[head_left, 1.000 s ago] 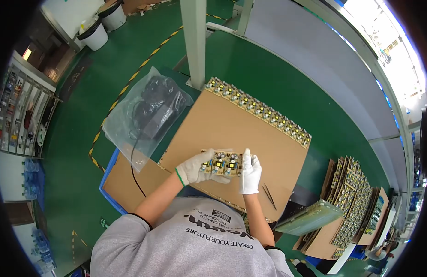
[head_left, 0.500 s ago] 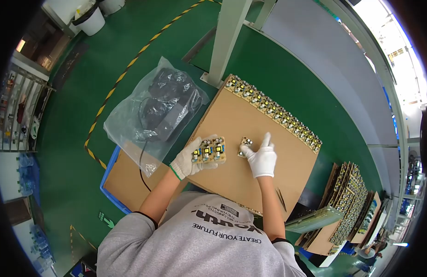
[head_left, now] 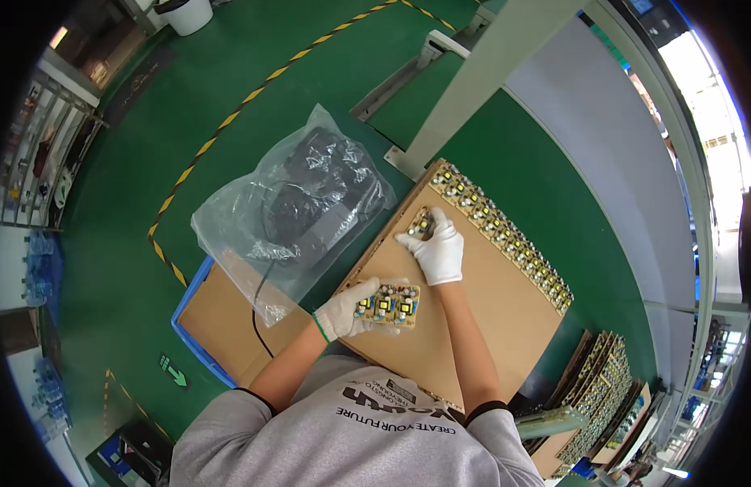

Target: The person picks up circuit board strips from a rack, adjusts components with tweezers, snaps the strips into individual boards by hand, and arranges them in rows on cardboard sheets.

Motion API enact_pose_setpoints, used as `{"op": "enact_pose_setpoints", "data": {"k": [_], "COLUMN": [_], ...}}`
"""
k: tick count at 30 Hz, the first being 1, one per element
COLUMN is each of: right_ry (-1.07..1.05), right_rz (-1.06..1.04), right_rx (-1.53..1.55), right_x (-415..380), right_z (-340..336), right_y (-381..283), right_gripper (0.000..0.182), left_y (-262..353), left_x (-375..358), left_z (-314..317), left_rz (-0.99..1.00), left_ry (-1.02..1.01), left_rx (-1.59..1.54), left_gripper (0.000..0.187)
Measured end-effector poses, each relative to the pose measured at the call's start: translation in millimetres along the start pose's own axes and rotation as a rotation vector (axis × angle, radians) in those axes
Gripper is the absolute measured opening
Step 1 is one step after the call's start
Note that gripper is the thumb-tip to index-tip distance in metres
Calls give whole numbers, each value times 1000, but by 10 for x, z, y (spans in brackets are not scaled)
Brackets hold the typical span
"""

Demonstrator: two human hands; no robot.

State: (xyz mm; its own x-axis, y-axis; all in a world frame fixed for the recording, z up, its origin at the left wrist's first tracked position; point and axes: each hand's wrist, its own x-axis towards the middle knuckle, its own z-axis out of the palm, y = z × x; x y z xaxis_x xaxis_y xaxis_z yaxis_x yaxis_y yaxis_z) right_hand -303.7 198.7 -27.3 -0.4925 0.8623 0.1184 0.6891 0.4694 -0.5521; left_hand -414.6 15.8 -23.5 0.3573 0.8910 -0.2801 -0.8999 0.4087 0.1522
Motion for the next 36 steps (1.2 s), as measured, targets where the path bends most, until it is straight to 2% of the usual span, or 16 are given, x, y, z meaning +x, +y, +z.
{"op": "enact_pose_setpoints", "data": {"k": [4,9,12,14,15,17,18,19,21,22,25,26,29,30,33,36], "right_ry": [100,89,192,-128,-124,-259,-251,-235,-204,-198,17,23,186,188,-243,-133], "right_rz": [99,56,280,421,423,334,334,415,575,574,504,507,133,125,-114,-35], "right_rx": [136,8,396,846,845,576,575,717,1008,1014,844,845,-417,-419,-204,-154], "right_x": [251,261,-25,-323,-464,-657,-662,-658,-649,-648,-591,-598,-537,-529,-593,-476], "right_z": [97,50,-156,-341,-410,-484,-486,-453,-350,-304,-246,-275,-452,-508,-632,-440], "right_y": [-25,16,-43,-38,-136,-357,-308,-216,-55,-17,66,81,155,206,357,383], "right_gripper": [72,67,52,35,35,31,31,30,30,30,46,46,69,69,85,88], "left_y": [43,6,30,40,34,12,10,18,43,54,126,119,78,76,92,74], "left_x": [13,21,75,129,175,343,410,452,507,518,517,510,528,533,516,531], "left_z": [30,88,126,155,169,203,207,197,153,129,31,8,-23,-21,12,14], "left_rz": [10,66,128,189,185,245,278,276,154,89,159,190,160,155,180,182], "left_ry": [-11,52,93,131,129,219,263,257,138,78,43,28,84,114,141,129], "left_rx": [0,-15,64,210,210,382,468,474,-88,-368,-236,-174,-69,-22,-29,-29], "left_gripper": [59,55,52,49,49,45,43,43,42,41,40,39,40,41,43,44]}}
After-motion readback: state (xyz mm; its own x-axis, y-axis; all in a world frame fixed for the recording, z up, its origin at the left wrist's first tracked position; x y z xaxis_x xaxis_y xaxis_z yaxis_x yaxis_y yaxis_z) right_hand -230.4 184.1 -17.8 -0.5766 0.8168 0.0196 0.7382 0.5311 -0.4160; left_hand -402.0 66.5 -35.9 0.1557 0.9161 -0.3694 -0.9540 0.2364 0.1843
